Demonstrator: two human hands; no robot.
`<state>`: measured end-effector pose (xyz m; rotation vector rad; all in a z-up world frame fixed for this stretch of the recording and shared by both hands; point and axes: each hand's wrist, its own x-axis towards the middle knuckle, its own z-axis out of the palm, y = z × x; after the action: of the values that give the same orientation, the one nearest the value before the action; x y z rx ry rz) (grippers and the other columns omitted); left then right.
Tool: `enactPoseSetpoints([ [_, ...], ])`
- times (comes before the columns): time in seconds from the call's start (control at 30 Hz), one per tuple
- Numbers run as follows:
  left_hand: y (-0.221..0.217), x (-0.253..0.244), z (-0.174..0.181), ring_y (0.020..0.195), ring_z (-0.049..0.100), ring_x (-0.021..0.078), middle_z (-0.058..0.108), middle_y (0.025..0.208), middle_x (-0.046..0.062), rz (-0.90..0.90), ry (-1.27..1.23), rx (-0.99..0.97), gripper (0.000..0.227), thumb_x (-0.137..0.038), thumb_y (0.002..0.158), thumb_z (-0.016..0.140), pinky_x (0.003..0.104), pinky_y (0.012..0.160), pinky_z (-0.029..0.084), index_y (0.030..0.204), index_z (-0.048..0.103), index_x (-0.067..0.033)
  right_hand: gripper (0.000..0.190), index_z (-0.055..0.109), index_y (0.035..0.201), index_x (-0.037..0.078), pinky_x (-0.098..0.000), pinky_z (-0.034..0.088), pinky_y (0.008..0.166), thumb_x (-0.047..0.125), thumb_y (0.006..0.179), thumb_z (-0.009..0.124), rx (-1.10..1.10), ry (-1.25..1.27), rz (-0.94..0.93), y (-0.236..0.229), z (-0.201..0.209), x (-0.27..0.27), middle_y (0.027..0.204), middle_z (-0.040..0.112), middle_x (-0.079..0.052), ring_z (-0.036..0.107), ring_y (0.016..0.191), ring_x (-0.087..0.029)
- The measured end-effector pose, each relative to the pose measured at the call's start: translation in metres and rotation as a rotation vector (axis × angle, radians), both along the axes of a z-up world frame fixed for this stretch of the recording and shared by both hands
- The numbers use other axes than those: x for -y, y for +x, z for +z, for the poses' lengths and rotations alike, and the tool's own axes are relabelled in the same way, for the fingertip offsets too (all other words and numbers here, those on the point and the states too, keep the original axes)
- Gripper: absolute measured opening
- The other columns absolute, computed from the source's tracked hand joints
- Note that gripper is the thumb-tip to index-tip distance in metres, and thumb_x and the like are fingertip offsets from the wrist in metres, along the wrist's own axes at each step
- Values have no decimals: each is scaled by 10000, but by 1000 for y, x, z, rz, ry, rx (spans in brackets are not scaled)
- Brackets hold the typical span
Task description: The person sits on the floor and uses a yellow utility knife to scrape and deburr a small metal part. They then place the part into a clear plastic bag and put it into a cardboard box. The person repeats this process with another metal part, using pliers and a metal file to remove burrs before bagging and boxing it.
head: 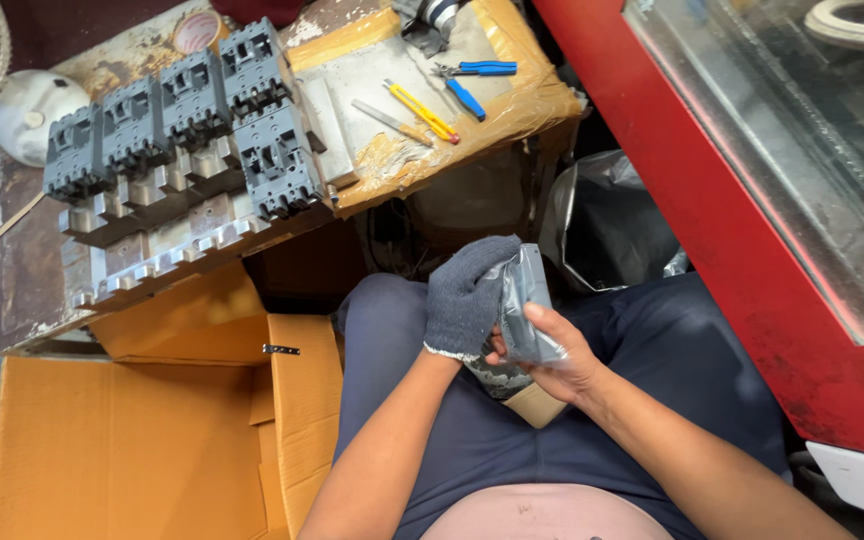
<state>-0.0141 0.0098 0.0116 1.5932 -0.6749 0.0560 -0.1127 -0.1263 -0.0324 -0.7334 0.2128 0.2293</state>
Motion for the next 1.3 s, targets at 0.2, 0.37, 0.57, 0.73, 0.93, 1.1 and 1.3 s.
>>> enactPoseSetpoints([
  [0.2, -17, 1, 30, 1207, 719, 273, 725, 1298, 156, -85, 69, -2, 360, -104, 940, 632, 354, 1061, 559, 1285, 686, -15, 791, 357, 1475, 124, -420, 528, 864, 432, 855, 738, 106, -290, -137, 0, -6, 4, 1178, 561, -86, 586, 1042, -205],
  [0.37, -29, 11, 26, 1235, 674, 312, 645, 1378, 202, -134, 246, 18, 619, -237, 868, 738, 385, 1036, 543, 1411, 556, -5, 816, 288, 1472, 69, -383, 539, 948, 317, 859, 767, 83, -868, -367, 6, -5, 7, 1217, 591, -143, 618, 1110, -235],
  [0.57, -37, 9, 30, 1264, 642, 333, 613, 1399, 192, -69, 292, 50, 701, -264, 841, 723, 400, 1063, 521, 1459, 487, -30, 990, 122, 1466, -21, -381, 483, 1044, 184, 824, 846, 322, -1263, -384, -2, 2, 3, 1321, 573, -178, 614, 1220, -257],
  [0.73, -41, -18, 50, 1252, 647, 324, 624, 1405, 164, 2, 257, -41, 609, -290, 864, 678, 389, 1059, 528, 1428, 562, -93, 1025, 96, 1499, -20, -375, 470, 1065, 104, 760, 794, 473, -1385, -205, -14, 16, -4, 1365, 479, -232, 555, 1232, -265],
  [0.93, -50, -105, 55, 1150, 720, 258, 693, 1278, 116, 198, 81, -11, 461, -256, 920, 695, 342, 1024, 588, 1342, 608, -92, 529, 457, 1472, -31, -419, 517, 1142, 101, 986, 621, 683, -1229, 54, -16, 20, 5, 1472, 449, -150, 530, 1379, -256],
  [1.1, -25, -236, 63, 937, 731, 203, 717, 1020, 50, 786, 261, 381, 195, -236, 1031, 663, 322, 817, 620, 1150, 642, -83, 266, 571, 1362, -54, -370, 599, 968, 65, 1125, 550, 381, -1151, -30, 4, 18, 43, 1322, 618, -165, 647, 1217, -234],
  [1.3, -15, -359, -18, 850, 700, 384, 728, 974, 200, 609, 1023, -399, 282, -317, 1016, 590, 462, 762, 572, 970, 747, -88, 183, 596, 1303, -64, -360, 606, 934, 51, 1175, 533, 308, -1101, -33, 5, -4, 86, 1264, 649, -165, 675, 1136, -228],
])
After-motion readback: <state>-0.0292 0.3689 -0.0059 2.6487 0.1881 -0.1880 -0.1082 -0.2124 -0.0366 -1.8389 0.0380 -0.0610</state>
